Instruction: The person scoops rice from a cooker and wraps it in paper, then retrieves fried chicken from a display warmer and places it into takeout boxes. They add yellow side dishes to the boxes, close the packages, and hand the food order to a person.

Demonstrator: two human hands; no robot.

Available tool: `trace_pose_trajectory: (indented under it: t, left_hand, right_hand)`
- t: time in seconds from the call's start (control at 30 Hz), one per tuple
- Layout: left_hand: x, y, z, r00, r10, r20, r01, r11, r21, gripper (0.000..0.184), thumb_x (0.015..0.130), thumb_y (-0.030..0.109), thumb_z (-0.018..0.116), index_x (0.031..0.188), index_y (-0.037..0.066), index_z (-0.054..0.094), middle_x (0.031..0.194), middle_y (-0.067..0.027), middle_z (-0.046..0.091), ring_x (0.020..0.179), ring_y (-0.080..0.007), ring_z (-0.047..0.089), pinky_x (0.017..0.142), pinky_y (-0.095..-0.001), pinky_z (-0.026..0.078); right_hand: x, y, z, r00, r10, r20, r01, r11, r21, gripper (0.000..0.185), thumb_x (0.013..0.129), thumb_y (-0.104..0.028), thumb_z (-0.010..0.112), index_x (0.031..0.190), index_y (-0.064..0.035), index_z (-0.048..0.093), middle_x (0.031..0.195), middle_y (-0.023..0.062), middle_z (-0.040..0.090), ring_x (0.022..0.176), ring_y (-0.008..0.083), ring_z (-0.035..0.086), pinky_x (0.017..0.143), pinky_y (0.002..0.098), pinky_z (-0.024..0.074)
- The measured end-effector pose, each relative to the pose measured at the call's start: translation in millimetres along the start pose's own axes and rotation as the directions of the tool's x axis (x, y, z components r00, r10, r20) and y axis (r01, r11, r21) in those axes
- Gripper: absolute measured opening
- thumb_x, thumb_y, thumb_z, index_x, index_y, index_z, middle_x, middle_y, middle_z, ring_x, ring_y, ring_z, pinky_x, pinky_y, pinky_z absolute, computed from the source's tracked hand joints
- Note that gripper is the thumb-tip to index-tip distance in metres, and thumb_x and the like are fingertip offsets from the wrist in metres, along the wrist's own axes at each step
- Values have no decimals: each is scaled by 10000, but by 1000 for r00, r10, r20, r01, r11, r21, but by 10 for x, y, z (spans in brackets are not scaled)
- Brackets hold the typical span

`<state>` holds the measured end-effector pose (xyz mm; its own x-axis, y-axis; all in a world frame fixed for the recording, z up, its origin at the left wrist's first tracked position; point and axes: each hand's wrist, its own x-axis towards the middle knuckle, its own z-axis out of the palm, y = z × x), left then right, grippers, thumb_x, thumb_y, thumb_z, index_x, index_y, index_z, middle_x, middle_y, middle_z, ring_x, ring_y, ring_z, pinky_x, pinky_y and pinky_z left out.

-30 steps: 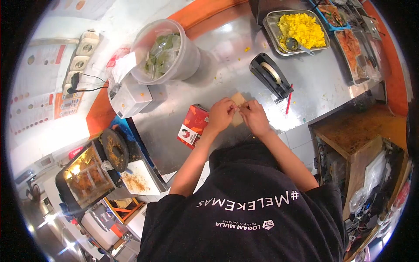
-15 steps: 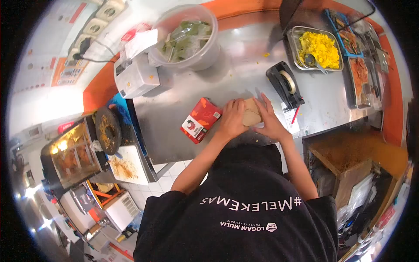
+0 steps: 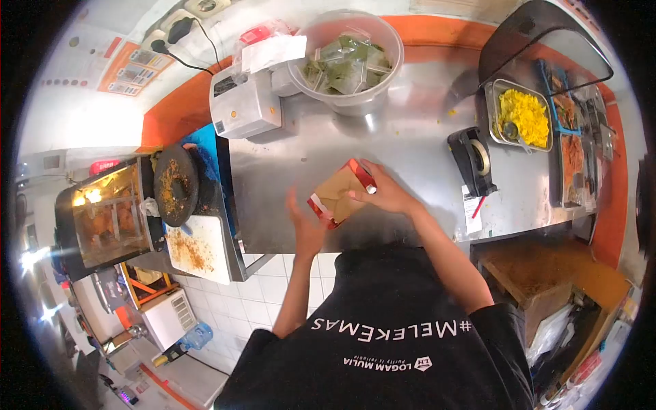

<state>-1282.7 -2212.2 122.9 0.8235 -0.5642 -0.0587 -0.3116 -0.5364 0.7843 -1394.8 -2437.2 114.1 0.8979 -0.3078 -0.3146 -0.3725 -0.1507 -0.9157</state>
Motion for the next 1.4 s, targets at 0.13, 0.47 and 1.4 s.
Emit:
trace_pose_trajectory:
  t: [0.13,0.47,1.4]
  left_hand:
    - [-240,-913,456,898,-355,260,425,544,-723,811,998,615,448,1582,110,200,1608,-105,271,1420,-298,374,1173,-414,299]
    - [-181,1542,485,869,124,480,67,929,-363,891,1013,641,381,1589,11,126,1598,-209,251,1456,-322,308,1163,-428,304]
    - [-9065,3906,7188,-692,238,682,-33,933,-358,891,953,613,549,1502,-40,293,1513,-267,379,1419,-350,366,1161,-437,313]
  right_hand:
    - [190,280,299,998,-4,59,-13,958,288,1097,749,-569,825,1524,-1,295,1447,231,468,1339,328,478,1141,435,377]
    - [-1813,-283,-700,882,13,-471,87,978,189,1157,849,-469,787,1583,5,29,1589,222,235,1495,303,220,1211,416,235]
    - [-11699,4109,-27,-503,732,-459,457,676,578,750,920,-275,729,1523,-32,356,1433,111,521,1309,225,505,1050,365,430]
